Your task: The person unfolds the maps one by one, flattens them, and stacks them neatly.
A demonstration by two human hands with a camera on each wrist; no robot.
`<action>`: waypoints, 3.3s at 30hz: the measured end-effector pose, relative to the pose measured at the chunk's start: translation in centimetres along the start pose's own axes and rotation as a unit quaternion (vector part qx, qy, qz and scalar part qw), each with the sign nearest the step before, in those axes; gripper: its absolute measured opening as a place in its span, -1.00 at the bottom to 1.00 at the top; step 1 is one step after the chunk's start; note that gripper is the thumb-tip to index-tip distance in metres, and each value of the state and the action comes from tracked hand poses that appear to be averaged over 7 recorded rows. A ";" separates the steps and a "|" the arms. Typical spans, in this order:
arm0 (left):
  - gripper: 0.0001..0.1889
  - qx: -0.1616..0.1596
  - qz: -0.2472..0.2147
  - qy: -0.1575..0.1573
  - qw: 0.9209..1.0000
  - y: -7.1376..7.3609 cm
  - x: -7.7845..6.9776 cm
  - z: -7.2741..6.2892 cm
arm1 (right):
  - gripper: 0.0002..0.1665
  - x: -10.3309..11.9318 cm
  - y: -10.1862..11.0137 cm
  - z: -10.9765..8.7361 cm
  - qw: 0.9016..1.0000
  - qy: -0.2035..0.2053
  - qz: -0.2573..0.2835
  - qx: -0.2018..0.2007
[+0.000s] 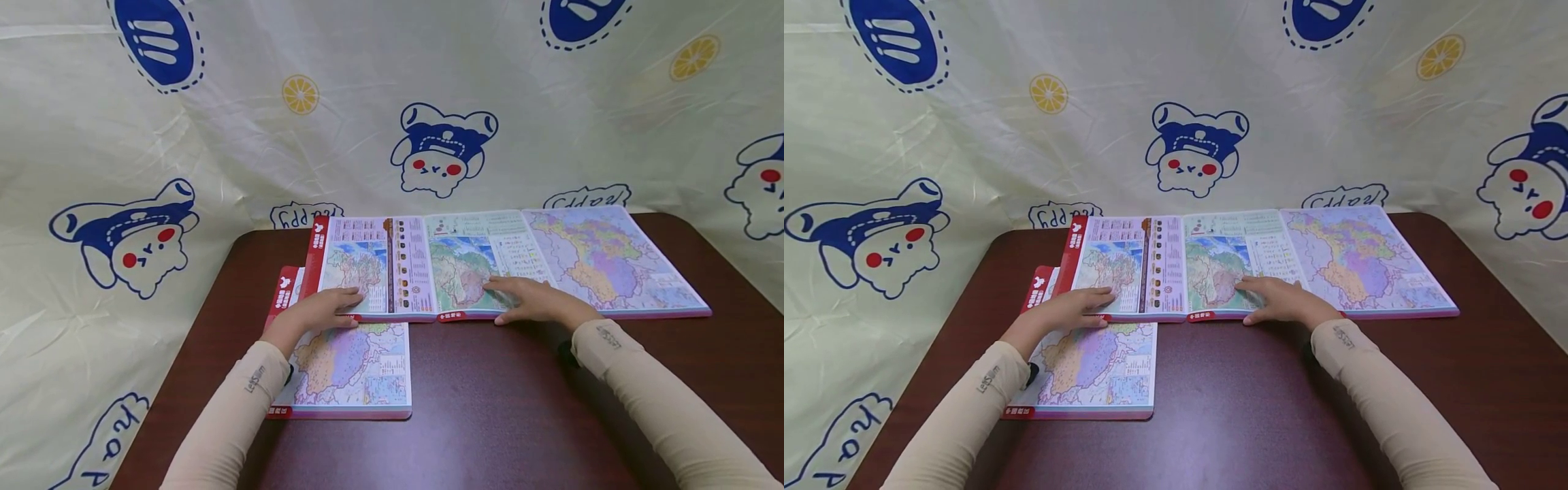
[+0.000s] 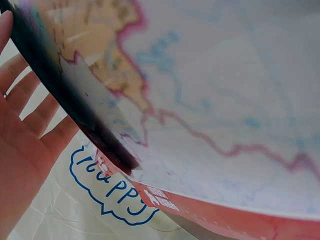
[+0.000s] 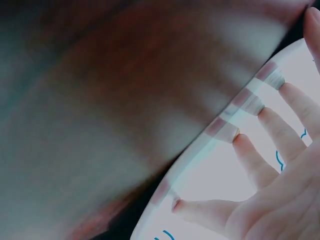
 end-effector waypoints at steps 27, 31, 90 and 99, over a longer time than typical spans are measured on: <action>-0.31 -0.008 -0.030 0.023 0.999 0.1 0.6 0.6 | -0.17 -0.3 0.2 0.1 1.000 -0.012 0.018 0.007; -0.31 -0.043 -0.074 0.045 0.995 1.0 1.8 0.1 | -0.16 -0.3 0.1 0.3 1.000 -0.007 0.018 0.008; -0.55 -0.033 -0.369 0.174 0.913 0.9 9.7 -6.9 | -0.14 -0.1 -0.1 0.2 0.998 -0.056 0.015 0.016; -0.58 -0.009 -0.382 0.179 0.907 0.5 9.4 -7.9 | -0.13 -0.4 0.0 0.2 0.998 -0.058 0.016 0.020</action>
Point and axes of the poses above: each hand's wrist, its own z-axis towards the middle knuckle, its own y-axis out of the back of the hand, x = y × z, the point moved 6 cm from there along z, towards the middle knuckle
